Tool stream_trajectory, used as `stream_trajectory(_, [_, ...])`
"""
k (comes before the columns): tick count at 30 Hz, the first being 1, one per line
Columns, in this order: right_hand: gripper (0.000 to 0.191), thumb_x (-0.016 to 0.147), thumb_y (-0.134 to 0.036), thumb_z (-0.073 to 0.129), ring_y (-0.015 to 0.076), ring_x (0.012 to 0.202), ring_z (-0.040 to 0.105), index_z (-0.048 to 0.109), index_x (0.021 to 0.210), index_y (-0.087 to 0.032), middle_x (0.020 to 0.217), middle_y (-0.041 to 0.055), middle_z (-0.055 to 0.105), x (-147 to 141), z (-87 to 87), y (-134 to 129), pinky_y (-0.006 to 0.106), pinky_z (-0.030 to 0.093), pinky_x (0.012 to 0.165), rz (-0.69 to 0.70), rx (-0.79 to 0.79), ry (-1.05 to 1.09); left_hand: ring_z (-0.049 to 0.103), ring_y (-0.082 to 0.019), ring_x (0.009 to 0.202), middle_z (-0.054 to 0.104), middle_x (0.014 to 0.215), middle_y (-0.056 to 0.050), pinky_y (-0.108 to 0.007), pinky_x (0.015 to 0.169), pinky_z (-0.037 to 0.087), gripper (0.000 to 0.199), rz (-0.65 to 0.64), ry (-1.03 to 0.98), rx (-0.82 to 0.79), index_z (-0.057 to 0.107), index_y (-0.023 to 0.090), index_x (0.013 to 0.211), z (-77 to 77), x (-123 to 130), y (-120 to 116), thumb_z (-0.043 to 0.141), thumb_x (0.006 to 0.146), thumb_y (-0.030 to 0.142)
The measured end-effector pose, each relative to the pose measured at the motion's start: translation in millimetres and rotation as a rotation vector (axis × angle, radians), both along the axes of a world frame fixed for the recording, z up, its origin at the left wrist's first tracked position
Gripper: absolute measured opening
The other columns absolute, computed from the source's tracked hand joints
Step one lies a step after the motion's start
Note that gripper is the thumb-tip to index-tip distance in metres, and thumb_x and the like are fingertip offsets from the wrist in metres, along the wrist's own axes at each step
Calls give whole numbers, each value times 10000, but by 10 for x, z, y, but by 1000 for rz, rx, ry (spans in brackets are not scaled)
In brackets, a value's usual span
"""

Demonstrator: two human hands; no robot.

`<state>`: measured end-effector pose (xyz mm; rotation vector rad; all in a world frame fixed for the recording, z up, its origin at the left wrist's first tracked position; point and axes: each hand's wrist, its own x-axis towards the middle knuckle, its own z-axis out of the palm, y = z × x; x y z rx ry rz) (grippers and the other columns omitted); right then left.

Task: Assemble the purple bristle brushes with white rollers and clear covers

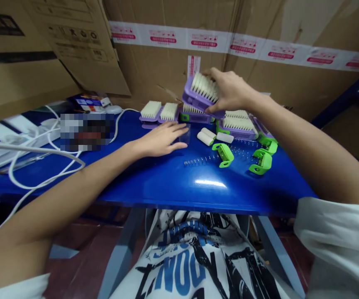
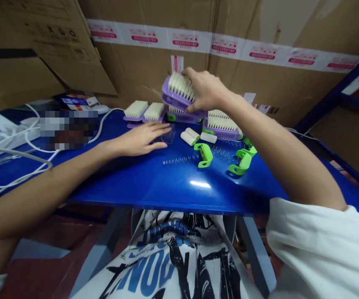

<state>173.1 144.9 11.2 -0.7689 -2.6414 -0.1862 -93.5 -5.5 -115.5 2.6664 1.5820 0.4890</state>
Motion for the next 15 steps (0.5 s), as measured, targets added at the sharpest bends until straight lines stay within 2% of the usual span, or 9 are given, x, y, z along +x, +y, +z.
stream_trajectory(2, [1090, 760, -387, 1061, 583, 1499, 627, 554, 1704, -191, 1621, 220, 706, -119, -73, 92, 745, 555, 1224, -66, 32, -149, 301, -470, 1816, 389, 1908, -215, -703, 1475, 255, 811, 6, 83, -74, 484, 120, 1801, -21, 20, -92, 571, 1133, 571])
stream_trajectory(4, [1009, 796, -356, 1036, 582, 1507, 621, 589, 1679, -160, 1571, 234, 734, -253, -153, 90, 733, 532, 1249, -94, 47, -266, 320, -439, 1816, 381, 1916, -192, -655, 1481, 285, 789, -28, 90, -88, 495, 132, 1800, 6, 25, -171, 577, 1130, 540])
stream_trajectory(7, [966, 812, -333, 1024, 573, 1488, 639, 614, 1671, -165, 1561, 233, 737, -409, -262, 26, 702, 532, 1252, -95, 32, -382, 561, -398, 1677, 631, 1764, -151, -590, 1423, 431, 670, -103, 4, -63, 708, 186, 1628, 152, -57, -211, 601, 1122, 611])
stream_trajectory(9, [1001, 811, -348, 1024, 556, 1457, 667, 590, 1697, -175, 1598, 234, 714, -463, -319, 5, 666, 556, 1224, -88, 22, -412, 713, -378, 1495, 803, 1550, -106, -593, 1348, 518, 583, -66, -148, 45, 819, 242, 1438, 273, -206, -153, 620, 1108, 681])
stream_trajectory(10, [1014, 817, -365, 1018, 544, 1446, 677, 574, 1710, -177, 1613, 235, 705, -476, -342, 6, 646, 565, 1211, -78, 18, -414, 744, -371, 1424, 838, 1472, -83, -608, 1323, 535, 549, 8, -246, 140, 835, 264, 1365, 320, -308, -99, 624, 1104, 698])
stream_trajectory(12, [1002, 842, -405, 992, 520, 1434, 688, 564, 1720, -180, 1619, 233, 701, -489, -373, 20, 613, 578, 1188, -54, 5, -413, 709, -385, 1450, 831, 1461, -62, -668, 1347, 487, 518, 259, -380, 322, 805, 262, 1342, 358, -541, 42, 658, 1081, 684])
stream_trajectory(13, [978, 857, -416, 977, 510, 1429, 690, 572, 1715, -180, 1615, 231, 704, -494, -382, 31, 602, 581, 1180, -46, -3, -418, 689, -412, 1474, 818, 1480, -77, -690, 1353, 468, 555, 418, -386, 340, 789, 231, 1362, 342, -655, 118, 734, 1018, 663])
stream_trajectory(15, [930, 873, -416, 959, 498, 1419, 692, 602, 1698, -182, 1603, 226, 713, -506, -394, 53, 594, 581, 1176, -48, -13, -437, 641, -459, 1544, 739, 1603, -168, -678, 1353, 464, 689, 651, -347, 224, 712, 149, 1506, 247, -843, 258, 741, 994, 608])
